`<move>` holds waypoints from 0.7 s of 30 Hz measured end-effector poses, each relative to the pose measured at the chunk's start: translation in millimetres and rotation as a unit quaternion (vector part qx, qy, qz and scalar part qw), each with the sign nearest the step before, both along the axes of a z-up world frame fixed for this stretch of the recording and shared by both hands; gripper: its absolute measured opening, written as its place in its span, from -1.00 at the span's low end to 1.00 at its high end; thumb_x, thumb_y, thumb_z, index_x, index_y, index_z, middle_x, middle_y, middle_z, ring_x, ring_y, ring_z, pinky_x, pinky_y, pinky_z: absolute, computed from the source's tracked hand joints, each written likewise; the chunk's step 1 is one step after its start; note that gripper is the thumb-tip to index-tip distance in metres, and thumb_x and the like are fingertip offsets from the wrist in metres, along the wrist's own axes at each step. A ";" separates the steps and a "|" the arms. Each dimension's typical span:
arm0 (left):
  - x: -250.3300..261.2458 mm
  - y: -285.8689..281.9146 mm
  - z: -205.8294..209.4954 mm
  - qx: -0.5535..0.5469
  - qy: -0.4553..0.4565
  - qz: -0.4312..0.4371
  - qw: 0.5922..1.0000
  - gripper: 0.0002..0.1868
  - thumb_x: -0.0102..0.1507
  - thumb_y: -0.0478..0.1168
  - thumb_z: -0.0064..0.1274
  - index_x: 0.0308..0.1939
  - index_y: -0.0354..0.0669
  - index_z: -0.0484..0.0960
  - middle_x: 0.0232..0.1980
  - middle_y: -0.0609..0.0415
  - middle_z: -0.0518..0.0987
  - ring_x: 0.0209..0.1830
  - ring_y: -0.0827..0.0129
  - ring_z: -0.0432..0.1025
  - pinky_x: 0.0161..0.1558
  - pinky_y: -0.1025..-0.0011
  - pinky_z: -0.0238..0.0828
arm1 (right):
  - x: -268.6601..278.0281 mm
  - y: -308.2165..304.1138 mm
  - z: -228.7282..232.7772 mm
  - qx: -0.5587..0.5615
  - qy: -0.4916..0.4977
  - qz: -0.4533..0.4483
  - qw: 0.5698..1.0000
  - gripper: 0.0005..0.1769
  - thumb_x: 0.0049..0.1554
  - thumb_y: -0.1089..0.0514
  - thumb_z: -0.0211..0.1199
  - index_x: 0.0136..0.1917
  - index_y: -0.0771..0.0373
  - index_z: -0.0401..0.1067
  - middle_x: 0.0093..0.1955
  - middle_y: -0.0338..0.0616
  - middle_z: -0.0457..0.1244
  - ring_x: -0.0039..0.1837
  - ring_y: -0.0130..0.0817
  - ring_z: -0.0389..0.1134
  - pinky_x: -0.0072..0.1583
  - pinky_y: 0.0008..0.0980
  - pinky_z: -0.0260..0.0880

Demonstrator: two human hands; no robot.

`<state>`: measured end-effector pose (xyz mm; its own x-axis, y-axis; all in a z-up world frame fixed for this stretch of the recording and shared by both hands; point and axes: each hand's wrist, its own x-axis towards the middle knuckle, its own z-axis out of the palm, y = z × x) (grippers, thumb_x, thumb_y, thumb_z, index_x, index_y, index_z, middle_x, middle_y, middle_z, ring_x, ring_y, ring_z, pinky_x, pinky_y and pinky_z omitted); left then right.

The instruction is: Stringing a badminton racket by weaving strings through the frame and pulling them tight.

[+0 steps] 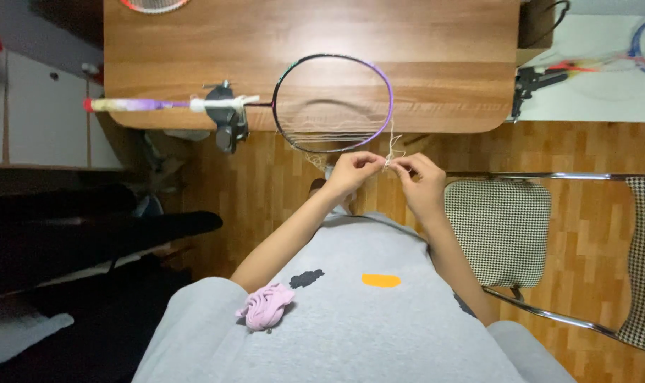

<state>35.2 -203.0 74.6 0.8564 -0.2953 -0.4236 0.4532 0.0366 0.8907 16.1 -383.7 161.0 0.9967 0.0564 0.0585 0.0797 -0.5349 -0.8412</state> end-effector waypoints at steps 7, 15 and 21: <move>-3.3 -8.5 -0.6 -0.062 0.030 -0.013 0.998 -0.81 0.33 -0.19 0.17 -0.07 -0.21 0.73 -0.29 0.29 0.58 -0.34 0.67 0.31 -0.34 0.61 0.19 | 0.8 -2.2 0.8 0.053 0.069 -0.031 0.996 -0.89 0.13 0.30 0.40 -0.02 0.29 0.62 -0.07 -0.14 0.42 -0.09 -0.47 0.42 -0.07 -0.51 0.41; 1.2 -8.3 -25.7 -0.078 0.025 0.032 0.996 -0.92 0.32 -0.27 0.12 -0.18 -0.21 0.65 -0.30 0.30 0.57 -0.33 0.68 0.38 -0.27 0.64 0.33 | 6.9 -1.8 -27.0 0.254 0.183 -0.035 0.949 -0.89 0.21 0.26 0.34 0.01 0.35 0.56 -0.08 -0.25 0.41 -0.04 -0.57 0.40 0.05 -0.58 0.43; 6.8 -14.5 -20.0 -0.145 0.127 0.102 0.976 -0.92 0.35 -0.26 0.03 -0.20 -0.13 0.61 -0.37 0.33 0.47 -0.45 0.69 0.25 -0.45 0.63 0.14 | 14.5 -14.4 -48.2 0.303 0.270 -0.080 0.910 -0.89 0.22 0.26 0.32 0.00 0.36 0.55 -0.12 -0.29 0.36 -0.08 -0.60 0.33 -0.01 -0.58 0.36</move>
